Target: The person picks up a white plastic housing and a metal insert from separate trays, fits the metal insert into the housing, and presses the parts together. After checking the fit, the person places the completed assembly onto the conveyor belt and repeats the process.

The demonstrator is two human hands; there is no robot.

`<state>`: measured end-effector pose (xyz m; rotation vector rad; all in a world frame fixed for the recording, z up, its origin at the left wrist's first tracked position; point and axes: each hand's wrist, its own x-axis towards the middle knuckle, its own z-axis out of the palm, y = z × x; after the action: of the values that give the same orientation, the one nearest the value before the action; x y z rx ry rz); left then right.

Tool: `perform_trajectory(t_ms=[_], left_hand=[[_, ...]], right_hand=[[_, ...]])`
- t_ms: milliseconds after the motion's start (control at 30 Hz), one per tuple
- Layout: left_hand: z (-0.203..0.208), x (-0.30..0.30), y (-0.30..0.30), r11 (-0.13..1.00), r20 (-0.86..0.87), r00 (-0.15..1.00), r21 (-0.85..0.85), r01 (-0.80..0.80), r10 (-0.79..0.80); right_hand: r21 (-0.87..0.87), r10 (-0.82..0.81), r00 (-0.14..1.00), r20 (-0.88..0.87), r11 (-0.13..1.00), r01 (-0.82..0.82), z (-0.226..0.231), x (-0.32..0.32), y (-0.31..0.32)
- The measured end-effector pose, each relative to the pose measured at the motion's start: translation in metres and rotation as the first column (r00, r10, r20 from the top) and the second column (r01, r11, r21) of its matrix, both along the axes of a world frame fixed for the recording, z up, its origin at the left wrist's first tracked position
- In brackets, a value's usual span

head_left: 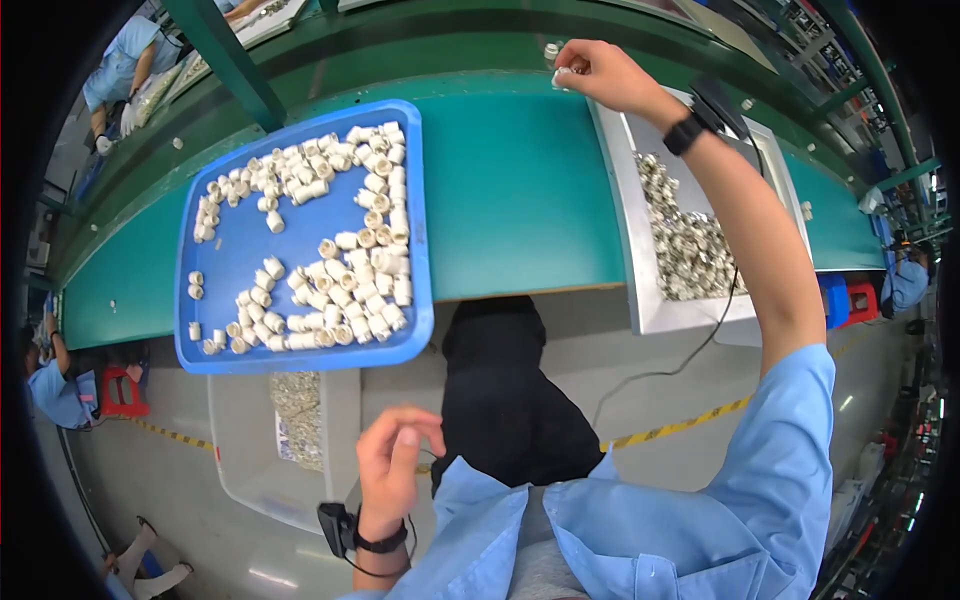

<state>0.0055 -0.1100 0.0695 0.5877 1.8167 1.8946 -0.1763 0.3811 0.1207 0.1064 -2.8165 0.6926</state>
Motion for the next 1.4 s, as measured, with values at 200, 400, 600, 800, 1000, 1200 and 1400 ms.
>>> perform_trajectory(t_ms=[200, 400, 600, 800, 1000, 1200, 1400], left_hand=[[-0.018, 0.024, -0.017, 0.925, 0.079, 0.957, -0.293, -0.244, 0.278], [-0.04, 0.025, 0.01, 0.904, 0.211, 0.909, -0.319, -0.283, 0.359], [-0.053, 0.021, 0.036, 0.897, 0.271, 0.891, -0.359, -0.258, 0.365], [-0.051, 0.018, 0.07, 0.933, 0.354, 0.908, -0.347, -0.095, 0.224], [-0.025, 0.016, 0.052, 0.962, 0.075, 0.989, -0.252, -0.103, 0.125], [0.034, -0.095, 0.034, 0.743, -0.757, 0.648, -0.386, -0.546, 0.083], [0.0, -0.192, 0.02, 0.596, -0.874, 0.439, -0.469, -0.652, -0.208]], right_hand=[[0.13, -0.441, 0.896, -0.057, 0.886, 0.445, -0.022, -0.051, 0.124], [0.313, -0.794, 0.608, -0.006, 0.576, 0.755, -0.028, 0.009, 0.224], [0.274, -0.827, 0.56, 0.046, 0.549, 0.789, -0.075, 0.025, 0.279], [0.247, -0.683, 0.727, -0.072, 0.694, 0.676, -0.095, 0.065, 0.406], [0.207, -0.556, 0.758, -0.34, 0.742, 0.637, -0.097, 0.088, 0.362], [0.103, -0.441, 0.897, 0.033, 0.894, 0.436, -0.065, 0.201, 0.231], [-0.016, -0.268, 0.954, 0.137, 0.962, 0.273, -0.05, 0.253, 0.152]])
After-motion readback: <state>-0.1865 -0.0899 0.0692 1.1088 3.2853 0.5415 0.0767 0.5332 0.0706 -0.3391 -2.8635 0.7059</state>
